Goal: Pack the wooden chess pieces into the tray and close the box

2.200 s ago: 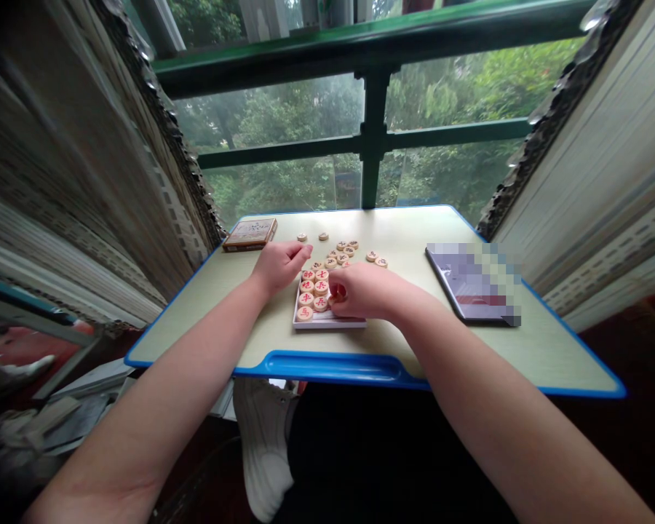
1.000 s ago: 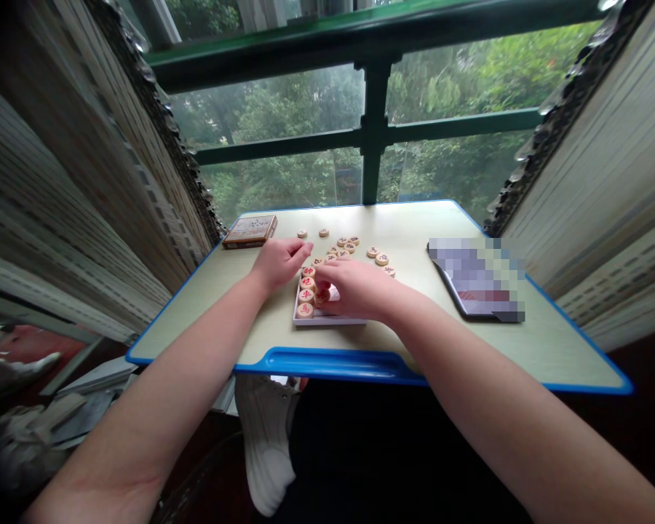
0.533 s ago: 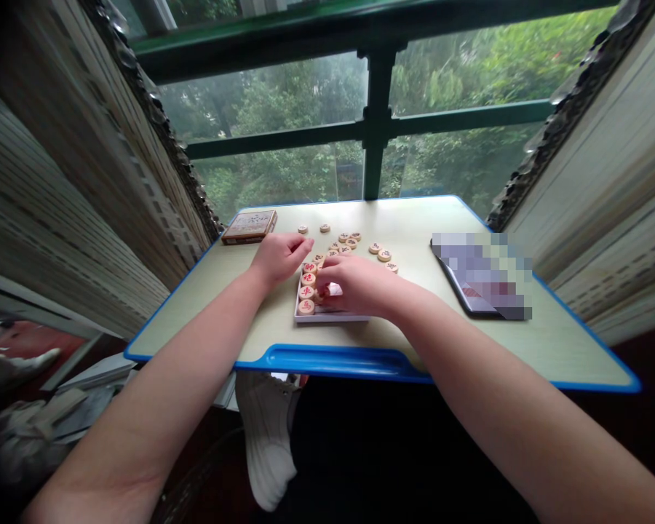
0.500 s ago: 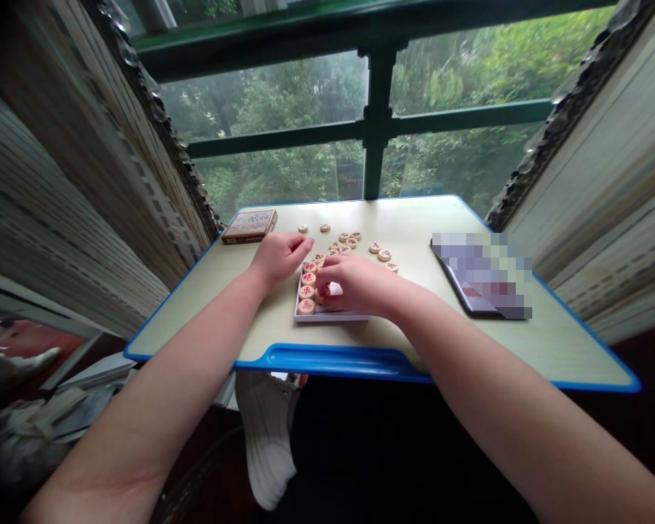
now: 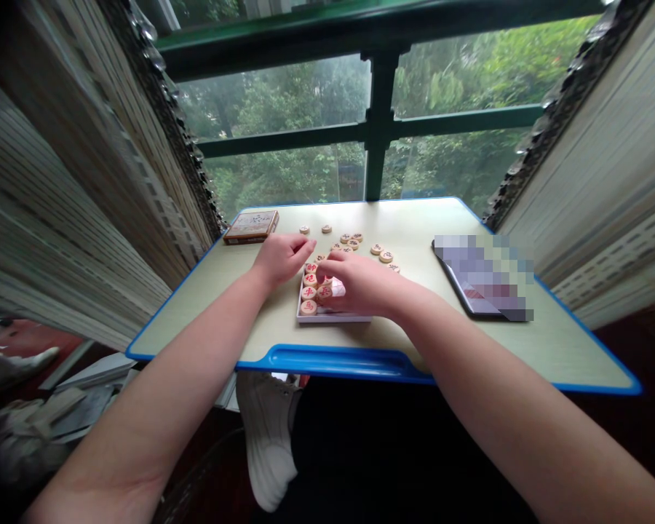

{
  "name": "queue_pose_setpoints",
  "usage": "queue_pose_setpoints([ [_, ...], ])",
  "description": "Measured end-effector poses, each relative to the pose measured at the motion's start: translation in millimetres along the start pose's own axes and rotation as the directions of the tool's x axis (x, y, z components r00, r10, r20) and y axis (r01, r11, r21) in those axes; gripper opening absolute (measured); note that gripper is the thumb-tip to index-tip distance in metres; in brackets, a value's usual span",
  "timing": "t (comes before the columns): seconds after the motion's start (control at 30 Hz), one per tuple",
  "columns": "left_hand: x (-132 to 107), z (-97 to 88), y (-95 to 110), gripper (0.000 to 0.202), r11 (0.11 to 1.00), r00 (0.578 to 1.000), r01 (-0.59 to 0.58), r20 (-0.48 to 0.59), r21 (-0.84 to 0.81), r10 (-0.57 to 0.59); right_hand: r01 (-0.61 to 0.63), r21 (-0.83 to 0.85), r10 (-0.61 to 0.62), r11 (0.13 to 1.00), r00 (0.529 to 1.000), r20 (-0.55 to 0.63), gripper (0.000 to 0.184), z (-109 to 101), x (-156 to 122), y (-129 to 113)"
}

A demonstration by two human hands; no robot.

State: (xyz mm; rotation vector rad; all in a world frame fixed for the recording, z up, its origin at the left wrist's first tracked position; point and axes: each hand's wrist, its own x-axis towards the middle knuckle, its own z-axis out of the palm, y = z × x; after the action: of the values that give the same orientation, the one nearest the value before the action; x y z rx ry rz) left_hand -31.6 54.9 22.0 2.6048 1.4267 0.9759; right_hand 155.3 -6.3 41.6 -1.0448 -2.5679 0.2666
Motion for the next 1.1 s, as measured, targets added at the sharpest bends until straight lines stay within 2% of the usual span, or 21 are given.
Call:
queue_pose_setpoints([
  [0.17,0,-0.8,0,0.040,1.000,1.000,0.006,0.000,-0.007,-0.006,-0.027,-0.040,0.028,0.999,0.999,0.031,0.016,2,-1,-2],
  [0.3,0,2.2,0,0.041,0.999,1.000,0.015,-0.008,-0.031,-0.015,-0.018,0.004,0.018,1.000,1.000,0.011,0.021,-3,-1,-1],
  [0.37,0,5.4,1,0.041,0.998,1.000,0.023,0.003,-0.064,-0.023,-0.037,0.021,0.037,0.999,0.999,-0.023,0.021,-7,1,5],
  [0.43,1,8.5,3,0.041,0.995,0.999,0.038,0.017,-0.096,-0.036,-0.135,-0.007,0.133,0.991,0.985,-0.109,0.018,-11,2,17],
  [0.5,1,10.6,4,0.041,0.992,0.998,0.069,0.014,-0.103,-0.068,-0.334,-0.076,0.307,0.940,0.920,-0.244,0.021,-16,3,32],
  [0.53,1,11.0,5,0.041,0.991,0.996,0.092,0.000,-0.093,-0.092,-0.439,-0.106,0.398,0.892,0.875,-0.275,0.023,-19,2,40],
  [0.6,1,11.0,5,0.040,0.988,0.989,0.141,-0.042,-0.069,-0.145,-0.640,-0.128,0.592,0.758,0.757,-0.278,0.025,-24,1,54],
  [0.67,0,10.4,5,0.039,0.983,0.981,0.173,-0.074,-0.068,-0.178,-0.722,-0.121,0.679,0.681,0.685,-0.265,0.027,-28,-2,63],
  [0.73,0,9.9,3,0.037,0.980,0.979,0.181,-0.079,-0.077,-0.187,-0.752,-0.115,0.720,0.650,0.657,-0.223,0.028,-28,-3,67],
  [0.77,0,9.7,3,0.037,0.980,0.980,0.178,-0.071,-0.085,-0.185,-0.745,-0.113,0.719,0.657,0.665,-0.205,0.029,-27,-3,67],
  [0.8,0,9.7,2,0.036,0.980,0.982,0.173,-0.060,-0.096,-0.179,-0.720,-0.111,0.696,0.685,0.691,-0.193,0.029,-26,-3,67],
  [0.87,0,9.8,2,0.035,0.980,0.986,0.160,-0.033,-0.122,-0.165,-0.603,-0.101,0.579,0.792,0.793,-0.191,0.030,-20,-1,65],
  [0.93,0,10.0,2,0.035,0.978,0.988,0.151,-0.019,-0.143,-0.156,-0.420,-0.093,0.403,0.903,0.901,-0.160,0.033,-13,2,63],
  [0.97,0,10.0,3,0.035,0.977,0.988,0.152,-0.018,-0.152,-0.156,-0.356,-0.091,0.344,0.930,0.930,-0.127,0.036,-10,3,62],
  [1.03,0,9.7,3,0.034,0.971,0.987,0.154,-0.012,-0.183,-0.159,-0.313,-0.092,0.307,0.945,0.949,-0.076,0.040,-5,4,62],
  [1.1,0,9.2,5,0.030,0.963,0.991,0.133,0.017,-0.236,-0.133,-0.345,-0.098,0.340,0.933,0.938,-0.067,0.043,-3,5,63],
])
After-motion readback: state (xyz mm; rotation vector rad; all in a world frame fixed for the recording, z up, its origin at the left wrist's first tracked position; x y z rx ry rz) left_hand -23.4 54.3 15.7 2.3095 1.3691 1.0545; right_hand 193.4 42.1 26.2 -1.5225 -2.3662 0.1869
